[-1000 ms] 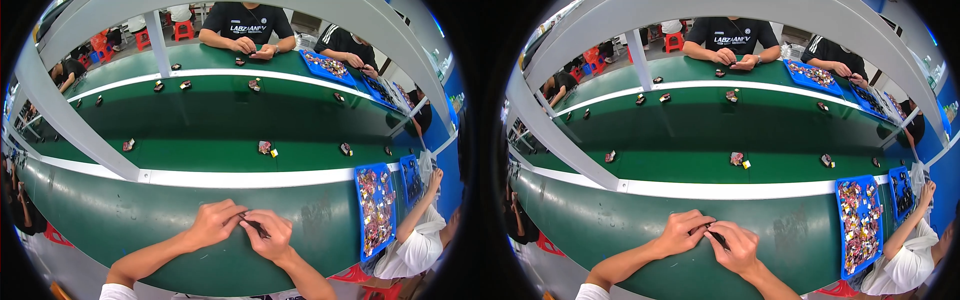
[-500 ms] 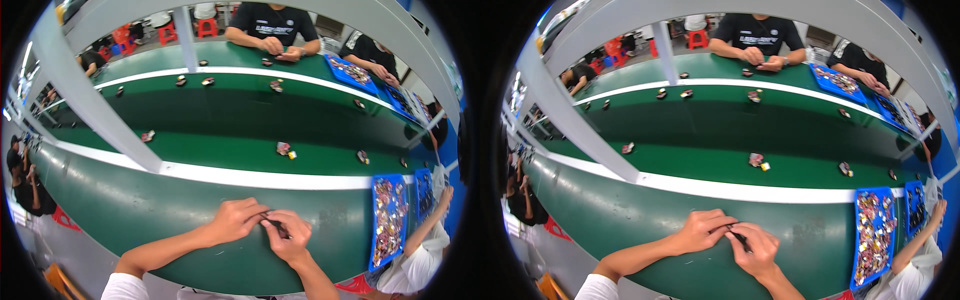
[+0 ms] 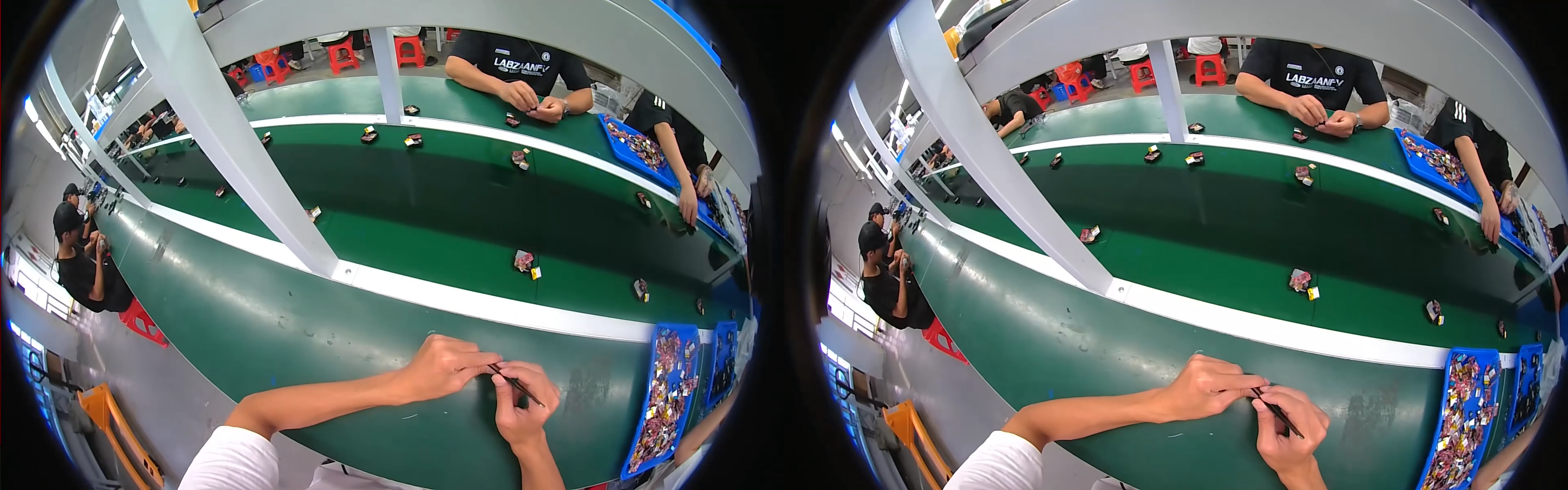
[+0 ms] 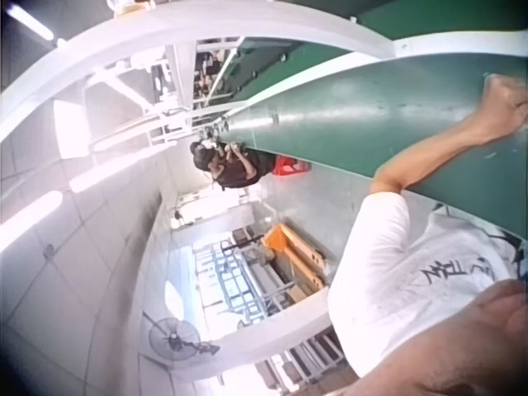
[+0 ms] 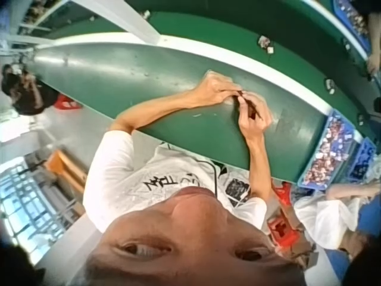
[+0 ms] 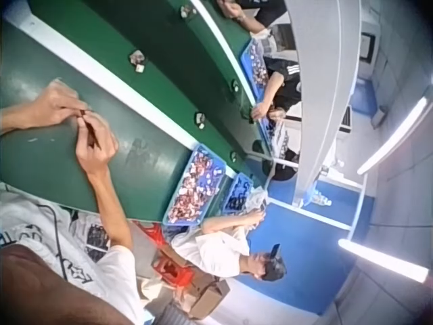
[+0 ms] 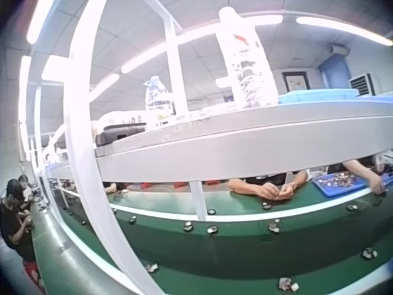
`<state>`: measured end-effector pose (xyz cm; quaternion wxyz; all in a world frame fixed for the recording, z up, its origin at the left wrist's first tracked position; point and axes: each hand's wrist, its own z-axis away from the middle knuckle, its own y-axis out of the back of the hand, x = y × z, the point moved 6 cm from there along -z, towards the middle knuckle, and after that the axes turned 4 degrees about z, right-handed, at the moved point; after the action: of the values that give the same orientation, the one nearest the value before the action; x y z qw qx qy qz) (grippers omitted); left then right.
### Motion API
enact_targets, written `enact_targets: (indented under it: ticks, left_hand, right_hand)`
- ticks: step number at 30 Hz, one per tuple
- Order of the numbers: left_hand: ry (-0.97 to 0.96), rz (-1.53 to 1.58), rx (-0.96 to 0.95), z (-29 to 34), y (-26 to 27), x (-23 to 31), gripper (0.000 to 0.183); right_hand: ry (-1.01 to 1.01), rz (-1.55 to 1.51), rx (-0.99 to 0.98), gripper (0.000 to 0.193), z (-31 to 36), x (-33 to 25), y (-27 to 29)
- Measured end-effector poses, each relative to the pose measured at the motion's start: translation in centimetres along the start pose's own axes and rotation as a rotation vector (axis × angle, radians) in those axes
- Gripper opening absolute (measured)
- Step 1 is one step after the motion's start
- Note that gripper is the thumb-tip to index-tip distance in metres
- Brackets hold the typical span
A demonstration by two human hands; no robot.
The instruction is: Assembling small electronic or mechanical components on an industrial assembly line using fine-motor tools.
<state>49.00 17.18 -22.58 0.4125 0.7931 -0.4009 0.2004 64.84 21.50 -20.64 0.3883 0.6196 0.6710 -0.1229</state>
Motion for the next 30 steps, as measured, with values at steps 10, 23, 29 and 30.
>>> enact_targets:
  ticks: [10, 23, 29, 30]
  left_hand:
    - [0.025, 0.015, -0.002, -0.6, -1.5, 0.0, 0.027]
    - [0.191, 0.116, 0.032, -1.2, -3.1, -0.1, 0.027]
    - [0.729, 0.601, -0.052, -2.0, -2.9, -2.4, 0.033]
    - [0.68, 0.67, -0.005, -2.7, -2.0, -2.7, 0.03]
  right_hand:
    - [0.031, 0.073, -0.002, 0.02, 0.0, 0.8, 1.2]
    - [-0.033, 0.05, 0.096, 0.018, 0.0, 2.5, 3.0]
    - [-0.097, 0.047, 0.169, 0.017, -0.3, 3.8, 4.6]
    - [-0.1, 0.032, 0.175, 0.017, -0.5, 3.9, 4.5]
